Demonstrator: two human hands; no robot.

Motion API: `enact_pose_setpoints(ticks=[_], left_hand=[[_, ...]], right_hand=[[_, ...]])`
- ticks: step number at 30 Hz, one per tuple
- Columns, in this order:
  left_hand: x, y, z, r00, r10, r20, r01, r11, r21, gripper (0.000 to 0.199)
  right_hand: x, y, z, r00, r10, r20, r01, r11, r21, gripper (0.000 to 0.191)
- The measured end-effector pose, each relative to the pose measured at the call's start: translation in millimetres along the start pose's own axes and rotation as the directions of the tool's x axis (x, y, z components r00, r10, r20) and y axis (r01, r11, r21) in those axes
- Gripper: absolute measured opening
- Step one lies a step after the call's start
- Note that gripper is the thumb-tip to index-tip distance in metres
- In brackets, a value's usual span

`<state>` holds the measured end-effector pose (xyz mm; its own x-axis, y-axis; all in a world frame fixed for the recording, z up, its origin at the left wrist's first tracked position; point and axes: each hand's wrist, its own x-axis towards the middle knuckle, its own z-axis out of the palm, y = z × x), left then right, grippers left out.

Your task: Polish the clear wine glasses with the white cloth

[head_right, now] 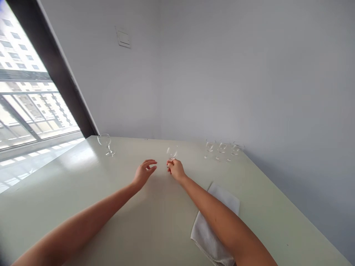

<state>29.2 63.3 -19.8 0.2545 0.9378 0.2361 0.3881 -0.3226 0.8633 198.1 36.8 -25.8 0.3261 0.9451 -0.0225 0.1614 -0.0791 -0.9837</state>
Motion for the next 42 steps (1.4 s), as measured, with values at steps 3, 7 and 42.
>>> enact_pose_setpoints(ticks=[3, 7, 42], left_hand=[[-10, 16, 11.5, 0.999, -0.024, 0.046, 0.029, 0.993, -0.113, 0.026], [-20, 19, 7.2, 0.989, -0.126, 0.083, 0.143, 0.957, -0.253, 0.026], [74, -125, -193.2, 0.707, -0.358, -0.61, 0.406, 0.912, -0.064, 0.016]], right_hand=[[-29, -14, 24, 0.982, -0.061, 0.179, 0.059, 0.998, 0.017, 0.017], [-51, -34, 33, 0.944, -0.115, 0.308, 0.126, 0.992, -0.016, 0.021], [9, 22, -134, 0.846, 0.085, -0.527, -0.072, 0.996, 0.047, 0.023]])
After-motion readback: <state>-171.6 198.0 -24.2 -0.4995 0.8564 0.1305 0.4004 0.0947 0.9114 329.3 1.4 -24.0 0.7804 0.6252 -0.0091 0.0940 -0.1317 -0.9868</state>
